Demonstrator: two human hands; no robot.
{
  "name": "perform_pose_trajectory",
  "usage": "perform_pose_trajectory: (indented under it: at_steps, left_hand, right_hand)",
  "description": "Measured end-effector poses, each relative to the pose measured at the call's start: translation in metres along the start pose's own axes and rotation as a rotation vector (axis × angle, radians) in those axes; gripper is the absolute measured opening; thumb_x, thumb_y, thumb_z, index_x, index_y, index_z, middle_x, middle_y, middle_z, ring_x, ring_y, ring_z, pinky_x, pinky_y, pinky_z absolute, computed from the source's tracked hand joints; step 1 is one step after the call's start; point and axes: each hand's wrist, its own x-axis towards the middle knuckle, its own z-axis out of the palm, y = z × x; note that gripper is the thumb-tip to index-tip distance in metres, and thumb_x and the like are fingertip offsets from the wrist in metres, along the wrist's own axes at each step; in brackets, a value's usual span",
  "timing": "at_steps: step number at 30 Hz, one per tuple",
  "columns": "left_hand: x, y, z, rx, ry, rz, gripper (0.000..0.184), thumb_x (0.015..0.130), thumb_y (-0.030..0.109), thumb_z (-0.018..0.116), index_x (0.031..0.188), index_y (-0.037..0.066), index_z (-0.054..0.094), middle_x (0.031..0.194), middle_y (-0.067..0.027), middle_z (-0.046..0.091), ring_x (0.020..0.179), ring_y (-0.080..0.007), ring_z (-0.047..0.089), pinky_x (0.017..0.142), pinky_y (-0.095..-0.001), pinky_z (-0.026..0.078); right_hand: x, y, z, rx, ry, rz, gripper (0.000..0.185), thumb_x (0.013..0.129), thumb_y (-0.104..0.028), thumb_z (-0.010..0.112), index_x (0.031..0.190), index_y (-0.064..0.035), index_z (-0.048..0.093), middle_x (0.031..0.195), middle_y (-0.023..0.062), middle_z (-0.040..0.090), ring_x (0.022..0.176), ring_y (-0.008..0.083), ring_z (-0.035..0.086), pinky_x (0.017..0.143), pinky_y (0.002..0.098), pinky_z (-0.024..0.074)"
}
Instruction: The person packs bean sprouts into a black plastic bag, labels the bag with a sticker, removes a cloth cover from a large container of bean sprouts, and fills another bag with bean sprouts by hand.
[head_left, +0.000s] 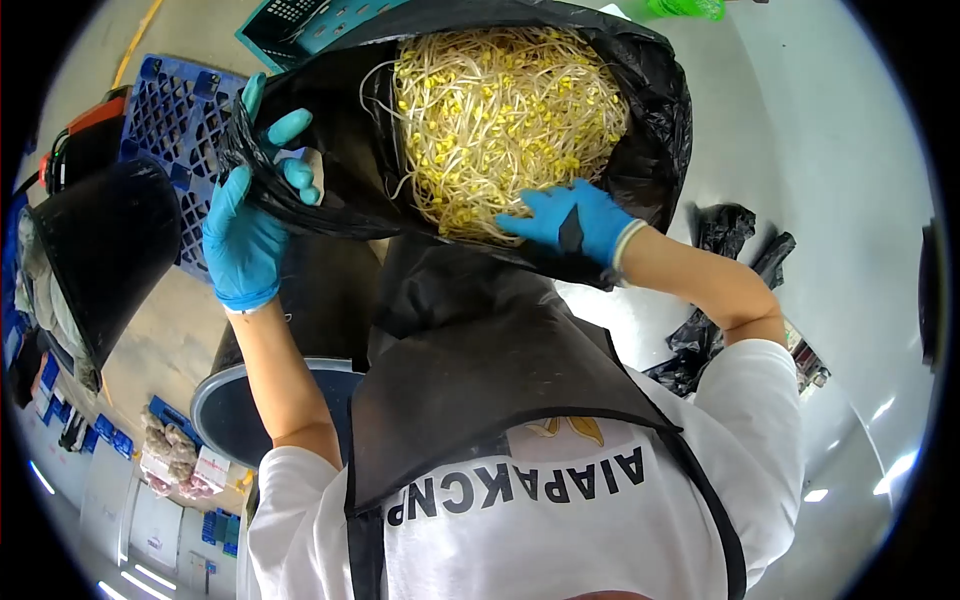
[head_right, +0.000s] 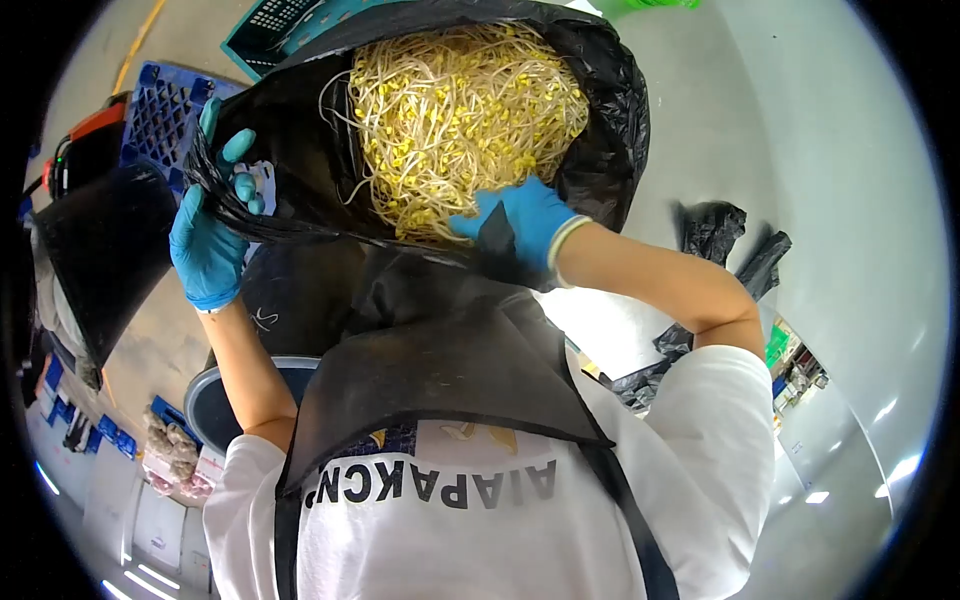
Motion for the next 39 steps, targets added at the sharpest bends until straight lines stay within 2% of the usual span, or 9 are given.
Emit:
perform_pose_trajectory:
  at_steps: [10,14,15,19,21,27,31,33,39]
  left_hand:
    - [0.003,-0.003,0.021,0.238,0.079,0.047,0.074,0.091,0.028,0.049,0.148,0.000,0.011,0.136,-0.0256,0.043,0.079,-0.0151,0.053,0.063,-0.0228,0.044]
    - [0.008,-0.007,0.028,0.251,0.032,0.033,0.073,0.091,0.027,0.049,0.148,0.000,0.011,0.137,-0.0257,0.042,0.080,-0.0154,0.051,0.065,-0.0235,0.044]
    - [0.012,-0.007,0.031,0.262,0.037,0.033,0.073,0.091,0.026,0.049,0.148,0.000,0.011,0.137,-0.0257,0.042,0.080,-0.0155,0.051,0.065,-0.0237,0.044]
    - [0.025,-0.008,0.037,0.200,0.030,0.050,0.072,0.091,0.024,0.049,0.148,0.001,0.010,0.138,-0.0258,0.041,0.081,-0.0166,0.051,0.067,-0.0247,0.045]
    - [0.029,-0.011,0.043,0.211,0.007,0.034,0.072,0.091,0.023,0.049,0.148,0.002,0.010,0.137,-0.0258,0.041,0.082,-0.0167,0.052,0.069,-0.0252,0.046]
    - [0.027,-0.010,0.046,0.170,-0.044,-0.051,0.079,0.090,0.024,0.053,0.149,0.004,0.004,0.134,-0.0253,0.044,0.087,-0.0189,0.058,0.072,-0.0281,0.051]
    - [0.015,-0.010,0.048,0.149,-0.017,-0.071,0.080,0.090,0.023,0.054,0.149,0.004,0.003,0.134,-0.0252,0.044,0.089,-0.0197,0.059,0.073,-0.0286,0.052]
    - [0.011,-0.012,0.049,0.138,-0.007,-0.086,0.080,0.090,0.022,0.054,0.149,0.004,0.003,0.133,-0.0252,0.045,0.090,-0.0202,0.059,0.073,-0.0289,0.053]
    - [0.008,-0.016,0.048,0.111,-0.021,-0.109,0.079,0.091,0.020,0.054,0.148,0.002,0.003,0.131,-0.0238,0.047,0.091,-0.0209,0.060,0.076,-0.0308,0.054]
  right_hand:
    - [0.044,0.144,-0.049,0.229,1.003,-0.003,0.044,0.095,-0.032,0.048,0.133,-0.0087,0.048,0.105,0.0196,0.064,0.097,0.0306,0.064,0.083,0.0375,0.0514]
    - [0.062,0.117,-0.024,0.109,0.650,0.086,0.086,0.082,-0.055,0.060,0.148,-0.0140,0.021,0.088,0.0228,0.065,0.082,0.0336,0.066,0.076,0.0402,0.0523]
    - [0.042,0.093,-0.038,0.265,0.253,0.110,0.087,0.083,-0.054,0.059,0.150,-0.0182,0.016,0.075,0.0184,0.063,0.069,0.0314,0.063,0.070,0.0404,0.0522]
    - [0.016,0.068,0.004,0.059,-0.157,0.153,0.049,0.075,-0.010,0.063,0.123,-0.0129,0.058,0.113,0.0190,0.062,0.097,0.0324,0.062,0.085,0.0346,0.0499]
    - [0.065,0.127,0.144,0.691,0.178,0.158,0.032,0.076,-0.011,0.060,0.108,-0.0079,0.064,0.109,0.0162,0.063,0.093,0.0299,0.062,0.083,0.0337,0.0501]
    - [-0.030,0.059,0.102,0.829,0.598,0.106,0.028,0.086,-0.014,0.053,0.111,-0.0025,0.057,0.106,0.0104,0.063,0.090,0.0219,0.062,0.082,0.0347,0.0490]
    - [-0.083,0.022,0.054,0.097,0.422,0.198,0.044,0.077,-0.005,0.056,0.121,0.0013,0.054,0.113,0.0221,0.056,0.102,0.0368,0.054,0.094,0.0388,0.0433]
    - [-0.086,0.014,0.072,0.005,0.743,0.214,0.042,0.077,-0.015,0.055,0.117,-0.0006,0.060,0.104,0.0224,0.059,0.093,0.0354,0.055,0.091,0.0400,0.0429]
    - [-0.097,0.005,0.070,0.040,0.520,0.171,0.044,0.075,-0.008,0.058,0.119,-0.0005,0.056,0.113,0.0221,0.057,0.093,0.0351,0.056,0.083,0.0391,0.0471]
